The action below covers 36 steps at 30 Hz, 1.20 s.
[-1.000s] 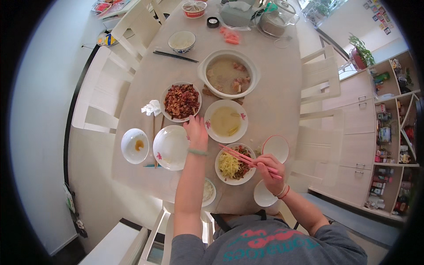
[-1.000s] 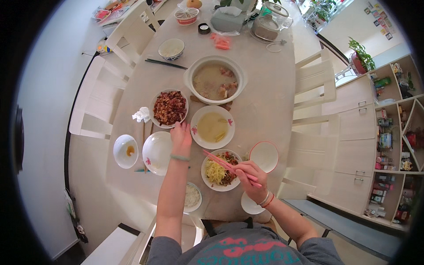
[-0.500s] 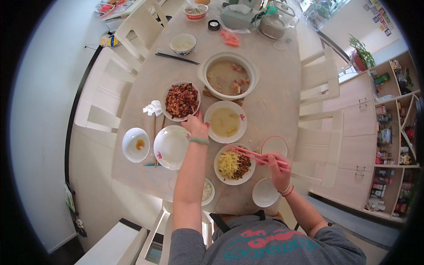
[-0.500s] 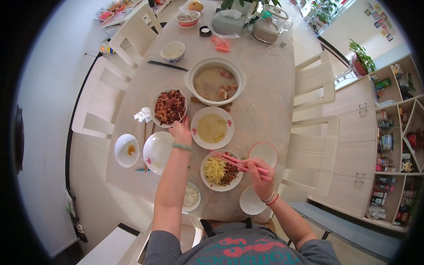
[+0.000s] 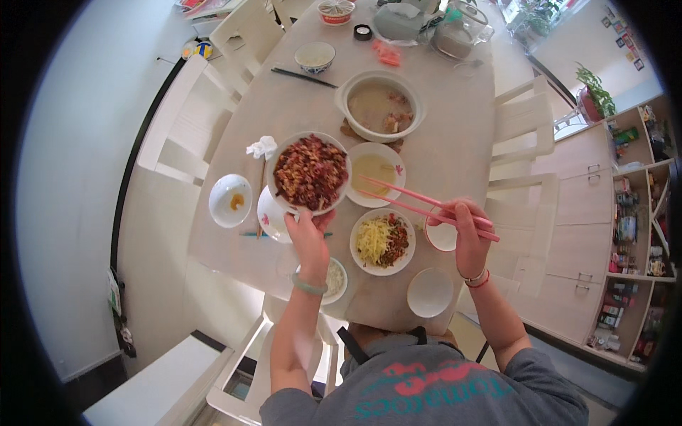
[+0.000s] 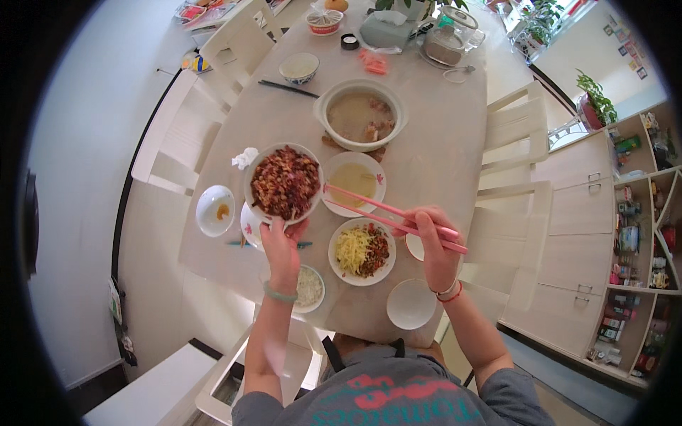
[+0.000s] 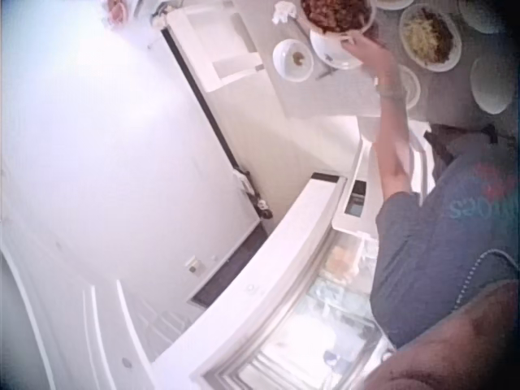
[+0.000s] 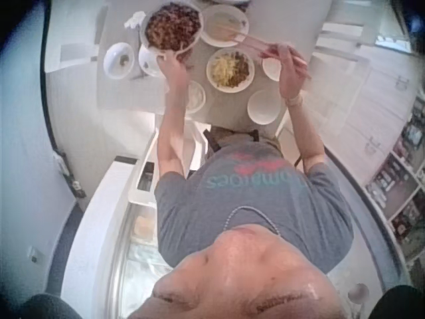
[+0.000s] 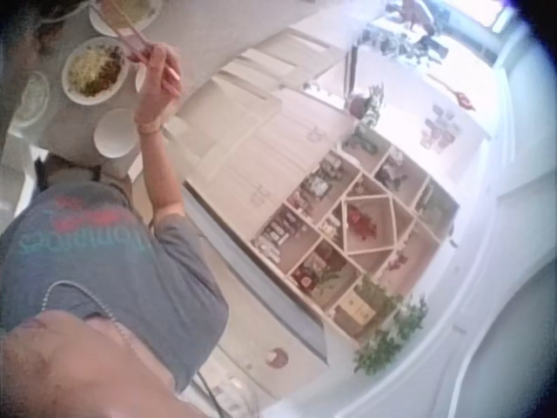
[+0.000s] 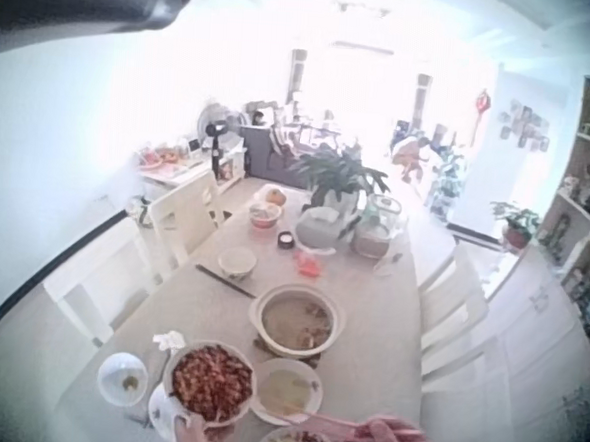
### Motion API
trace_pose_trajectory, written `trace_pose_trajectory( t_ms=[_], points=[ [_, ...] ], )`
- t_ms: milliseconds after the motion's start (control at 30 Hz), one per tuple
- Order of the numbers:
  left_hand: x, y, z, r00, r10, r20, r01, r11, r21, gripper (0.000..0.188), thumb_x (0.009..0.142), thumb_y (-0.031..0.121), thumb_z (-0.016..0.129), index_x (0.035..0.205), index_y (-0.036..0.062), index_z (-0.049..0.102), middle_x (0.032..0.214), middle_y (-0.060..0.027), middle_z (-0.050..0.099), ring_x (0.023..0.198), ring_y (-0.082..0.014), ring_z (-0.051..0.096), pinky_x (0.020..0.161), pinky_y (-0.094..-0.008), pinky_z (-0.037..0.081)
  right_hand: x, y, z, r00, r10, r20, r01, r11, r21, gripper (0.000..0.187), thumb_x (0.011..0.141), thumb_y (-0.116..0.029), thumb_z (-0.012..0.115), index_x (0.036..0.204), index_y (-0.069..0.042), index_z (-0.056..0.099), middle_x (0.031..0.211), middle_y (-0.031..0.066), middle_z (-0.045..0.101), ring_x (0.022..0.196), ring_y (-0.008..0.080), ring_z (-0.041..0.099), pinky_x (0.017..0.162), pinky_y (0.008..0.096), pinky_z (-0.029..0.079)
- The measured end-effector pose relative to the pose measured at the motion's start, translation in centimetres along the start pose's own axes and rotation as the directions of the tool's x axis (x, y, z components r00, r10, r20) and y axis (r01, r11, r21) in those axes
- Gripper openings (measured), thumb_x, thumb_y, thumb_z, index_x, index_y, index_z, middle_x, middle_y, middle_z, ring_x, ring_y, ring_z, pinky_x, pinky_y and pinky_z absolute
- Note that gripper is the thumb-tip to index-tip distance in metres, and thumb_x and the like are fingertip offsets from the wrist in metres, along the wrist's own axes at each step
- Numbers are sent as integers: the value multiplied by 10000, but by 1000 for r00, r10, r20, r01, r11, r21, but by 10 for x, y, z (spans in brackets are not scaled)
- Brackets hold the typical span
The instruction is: The person uses chopsticks to transfer cooked meat and shredded vegetables from serving dishes on a dining table into a personal bowl. They move between the dining area and the kitchen, placing the bowl on a counter and later handling a yellow colander.
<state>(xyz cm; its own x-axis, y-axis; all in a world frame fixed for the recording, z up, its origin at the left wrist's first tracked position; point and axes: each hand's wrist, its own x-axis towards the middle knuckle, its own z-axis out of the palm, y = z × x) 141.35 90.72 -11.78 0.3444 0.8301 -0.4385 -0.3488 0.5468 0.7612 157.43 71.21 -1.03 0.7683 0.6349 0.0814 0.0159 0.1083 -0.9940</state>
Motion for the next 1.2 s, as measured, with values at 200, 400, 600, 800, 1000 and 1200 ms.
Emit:
trace_pose_trajectory(
  t_ms=[200,400,600,800,1000,1200],
  points=[
    [-93,-9,-32,999,32,2,-32,997,72,330,954,41,391,1280,13,359,1185,-154,583,962,-256,664,825,-398,582,-23,-24,2,967,40,253,-4,990,-144,182,987,-91,510,998,56,617,962,108,579,771,183,689,689,256,542],
    [-169,-14,-43,999,41,34,-41,999,-2,399,969,37,386,1365,43,335,1264,-113,537,1027,-220,633,842,-366,581,-71,-29,-9,939,-18,344,59,992,-109,175,981,-77,521,942,58,625,933,109,583,772,203,698,660,270,546],
    [-237,-21,-58,993,110,-30,-109,993,43,377,968,58,380,1344,41,362,1172,-139,612,943,-250,680,808,-379,592,-99,-65,-16,851,-132,508,205,975,-89,158,964,-54,535,911,64,625,898,108,609,751,204,699,666,276,546],
    [-320,-28,-72,989,124,-85,-125,992,-5,392,970,46,381,1362,27,364,1193,-126,589,966,-225,659,794,-342,586,-135,-100,-31,777,-50,627,128,989,-79,155,954,-55,528,934,49,642,853,106,650,724,175,688,666,265,527],
    [-411,-45,-97,960,187,-209,-210,973,-93,426,971,37,374,1396,40,347,1205,-124,585,989,-225,652,805,-348,580,-166,-107,-39,696,-159,700,254,967,-33,196,963,-106,530,939,46,651,835,101,662,699,163,661,672,277,509],
    [-494,-59,-136,909,265,-323,-316,942,-116,429,977,46,378,1404,41,341,1218,-130,579,1016,-237,646,834,-369,579,-235,-99,-2,518,-166,839,314,949,-6,164,936,-70,538,932,49,651,873,106,645,719,175,664,690,282,512]
  ],
)
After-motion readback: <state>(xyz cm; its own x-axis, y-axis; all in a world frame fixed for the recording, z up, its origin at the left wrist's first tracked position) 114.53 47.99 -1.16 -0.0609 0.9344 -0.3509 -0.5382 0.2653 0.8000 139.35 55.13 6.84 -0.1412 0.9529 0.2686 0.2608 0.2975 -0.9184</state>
